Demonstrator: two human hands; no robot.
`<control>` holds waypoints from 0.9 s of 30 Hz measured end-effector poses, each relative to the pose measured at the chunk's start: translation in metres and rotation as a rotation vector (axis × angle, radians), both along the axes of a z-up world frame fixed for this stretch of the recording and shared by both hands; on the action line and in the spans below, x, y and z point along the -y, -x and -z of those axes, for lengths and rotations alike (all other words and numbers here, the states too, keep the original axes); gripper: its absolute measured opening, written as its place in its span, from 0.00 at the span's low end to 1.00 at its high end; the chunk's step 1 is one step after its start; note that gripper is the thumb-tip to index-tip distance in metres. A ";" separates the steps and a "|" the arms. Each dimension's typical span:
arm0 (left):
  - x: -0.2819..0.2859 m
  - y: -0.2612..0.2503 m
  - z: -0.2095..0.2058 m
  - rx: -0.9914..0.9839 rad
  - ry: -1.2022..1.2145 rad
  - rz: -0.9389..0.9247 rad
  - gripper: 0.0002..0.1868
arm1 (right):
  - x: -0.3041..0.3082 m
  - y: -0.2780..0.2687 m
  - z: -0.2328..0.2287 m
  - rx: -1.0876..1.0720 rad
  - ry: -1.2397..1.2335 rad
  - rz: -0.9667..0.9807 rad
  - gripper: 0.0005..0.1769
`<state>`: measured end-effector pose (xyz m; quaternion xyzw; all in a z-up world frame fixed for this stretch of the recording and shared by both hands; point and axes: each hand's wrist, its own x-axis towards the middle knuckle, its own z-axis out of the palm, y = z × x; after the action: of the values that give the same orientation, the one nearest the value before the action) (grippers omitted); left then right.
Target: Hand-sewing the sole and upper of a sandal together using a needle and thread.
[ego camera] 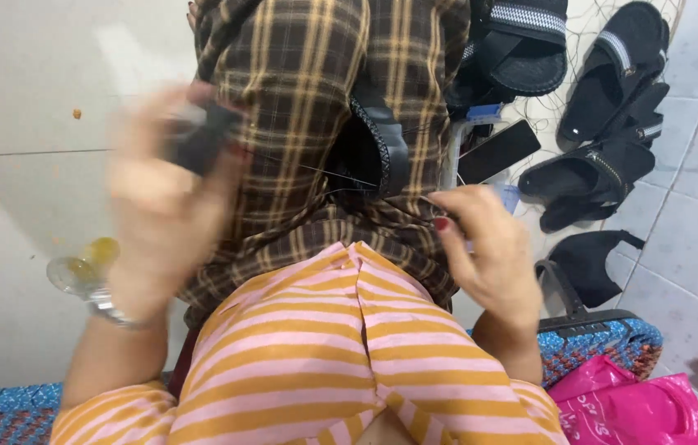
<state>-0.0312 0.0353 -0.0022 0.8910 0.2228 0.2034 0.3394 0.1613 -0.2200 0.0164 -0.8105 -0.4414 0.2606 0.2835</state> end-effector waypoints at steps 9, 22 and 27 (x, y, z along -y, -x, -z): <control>0.050 -0.029 0.026 0.055 0.625 0.309 0.25 | 0.006 0.003 -0.002 0.013 -0.025 -0.115 0.26; 0.047 -0.014 -0.005 0.181 1.257 0.236 0.11 | 0.000 0.002 0.002 0.265 -0.021 -0.158 0.19; 0.027 0.017 0.004 0.057 1.232 0.328 0.16 | -0.004 0.003 -0.008 0.398 0.043 -0.259 0.26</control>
<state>-0.0479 0.0078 -0.0060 0.5494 0.1507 0.0070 0.8218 0.1588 -0.2163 0.0248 -0.7882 -0.5834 0.1390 0.1379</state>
